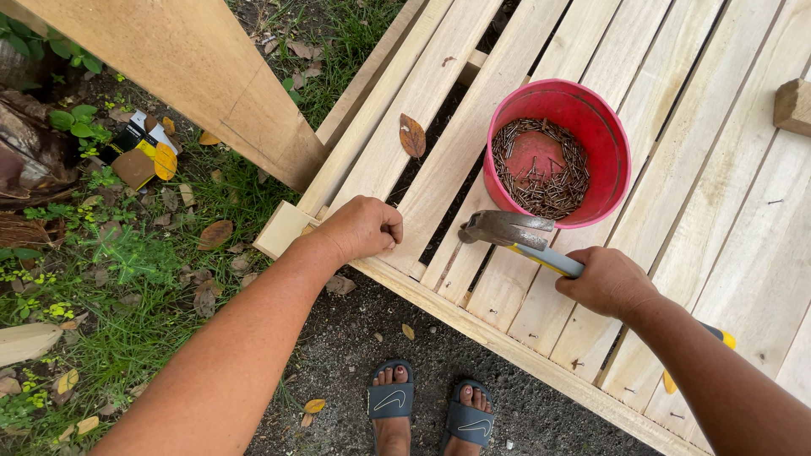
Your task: The person repeatedly picks nails from a pink bucket and hammers them into a wooden pallet frame. The person uses a claw hammer to drive each nail into the wood slats, working along the edge of the pallet.
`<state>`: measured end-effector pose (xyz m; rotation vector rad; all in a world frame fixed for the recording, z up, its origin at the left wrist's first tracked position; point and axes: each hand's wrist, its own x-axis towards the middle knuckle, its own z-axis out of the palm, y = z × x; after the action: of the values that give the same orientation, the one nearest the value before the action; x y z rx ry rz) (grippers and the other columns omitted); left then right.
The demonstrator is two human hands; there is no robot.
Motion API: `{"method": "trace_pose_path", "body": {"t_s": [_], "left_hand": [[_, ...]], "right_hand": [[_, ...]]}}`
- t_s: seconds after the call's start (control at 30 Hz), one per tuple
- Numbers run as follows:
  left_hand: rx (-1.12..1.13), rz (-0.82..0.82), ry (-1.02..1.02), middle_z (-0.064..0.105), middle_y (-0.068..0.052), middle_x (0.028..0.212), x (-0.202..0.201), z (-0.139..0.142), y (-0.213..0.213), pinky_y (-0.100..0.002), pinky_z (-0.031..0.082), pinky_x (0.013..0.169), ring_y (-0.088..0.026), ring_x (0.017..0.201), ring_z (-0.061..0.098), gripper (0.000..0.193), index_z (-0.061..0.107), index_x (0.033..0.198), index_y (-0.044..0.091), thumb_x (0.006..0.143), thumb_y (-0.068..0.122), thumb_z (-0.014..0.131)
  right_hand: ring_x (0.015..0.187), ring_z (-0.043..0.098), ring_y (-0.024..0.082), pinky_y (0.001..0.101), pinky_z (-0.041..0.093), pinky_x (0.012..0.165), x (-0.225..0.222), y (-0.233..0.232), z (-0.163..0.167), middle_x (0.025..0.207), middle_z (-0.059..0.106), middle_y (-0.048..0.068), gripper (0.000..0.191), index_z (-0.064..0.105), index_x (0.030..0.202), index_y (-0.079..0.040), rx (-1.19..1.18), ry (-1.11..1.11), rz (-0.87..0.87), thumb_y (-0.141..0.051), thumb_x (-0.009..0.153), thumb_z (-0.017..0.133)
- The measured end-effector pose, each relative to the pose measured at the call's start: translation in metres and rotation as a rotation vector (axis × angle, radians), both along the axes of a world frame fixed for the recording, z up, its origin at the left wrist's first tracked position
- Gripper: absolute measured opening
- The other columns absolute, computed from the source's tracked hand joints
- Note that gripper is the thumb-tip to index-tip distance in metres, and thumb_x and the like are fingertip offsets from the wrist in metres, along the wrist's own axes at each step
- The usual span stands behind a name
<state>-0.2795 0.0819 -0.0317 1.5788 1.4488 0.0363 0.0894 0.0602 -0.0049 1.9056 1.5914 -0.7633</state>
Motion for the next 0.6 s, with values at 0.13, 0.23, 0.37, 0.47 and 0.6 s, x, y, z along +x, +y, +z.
{"method": "trace_pose_path", "body": {"t_s": [0.13,0.23,0.37,0.47,0.6], "left_hand": [[0.118,-0.085,0.078,0.079,-0.001,0.092,0.005,0.007,-0.004,-0.033,0.059,0.084,-0.015,0.087,0.074,0.006,0.081,0.082,0.015,0.077,0.012,0.082],[0.065,-0.053,0.153,0.078,0.003,0.095,0.009,0.011,-0.007,-0.032,0.058,0.087,-0.014,0.091,0.073,0.004,0.081,0.083,0.021,0.08,0.018,0.081],[0.066,-0.047,0.185,0.079,0.005,0.097,0.011,0.016,-0.008,-0.031,0.058,0.089,-0.013,0.092,0.073,0.005,0.082,0.085,0.025,0.082,0.022,0.08],[0.064,-0.045,0.206,0.079,0.005,0.098,0.013,0.019,-0.009,-0.031,0.058,0.091,-0.013,0.093,0.073,0.007,0.083,0.088,0.027,0.083,0.023,0.08],[0.05,-0.053,0.211,0.079,0.005,0.099,0.013,0.019,-0.009,-0.032,0.057,0.091,-0.014,0.094,0.072,0.008,0.083,0.09,0.027,0.083,0.023,0.08]], "right_hand": [[0.094,0.077,0.025,0.0394,0.058,0.1,-0.001,0.001,0.001,0.099,0.081,0.012,0.048,0.074,0.13,-0.017,-0.001,-0.004,0.009,-0.035,0.086,0.075],[0.091,0.078,0.023,0.0387,0.059,0.1,-0.002,0.001,0.001,0.098,0.081,0.012,0.047,0.073,0.131,-0.018,-0.025,-0.025,-0.004,-0.036,0.087,0.075],[0.091,0.078,0.022,0.0385,0.059,0.1,-0.004,0.001,0.002,0.097,0.081,0.011,0.047,0.073,0.131,-0.018,-0.028,-0.028,-0.001,-0.037,0.088,0.075],[0.091,0.078,0.023,0.0386,0.058,0.1,-0.004,0.001,0.002,0.097,0.081,0.011,0.047,0.073,0.131,-0.019,-0.03,-0.029,-0.01,-0.037,0.088,0.075],[0.09,0.078,0.024,0.0386,0.059,0.099,-0.003,0.0,0.002,0.097,0.081,0.012,0.046,0.074,0.13,-0.018,-0.017,-0.026,-0.011,-0.035,0.087,0.075]]}}
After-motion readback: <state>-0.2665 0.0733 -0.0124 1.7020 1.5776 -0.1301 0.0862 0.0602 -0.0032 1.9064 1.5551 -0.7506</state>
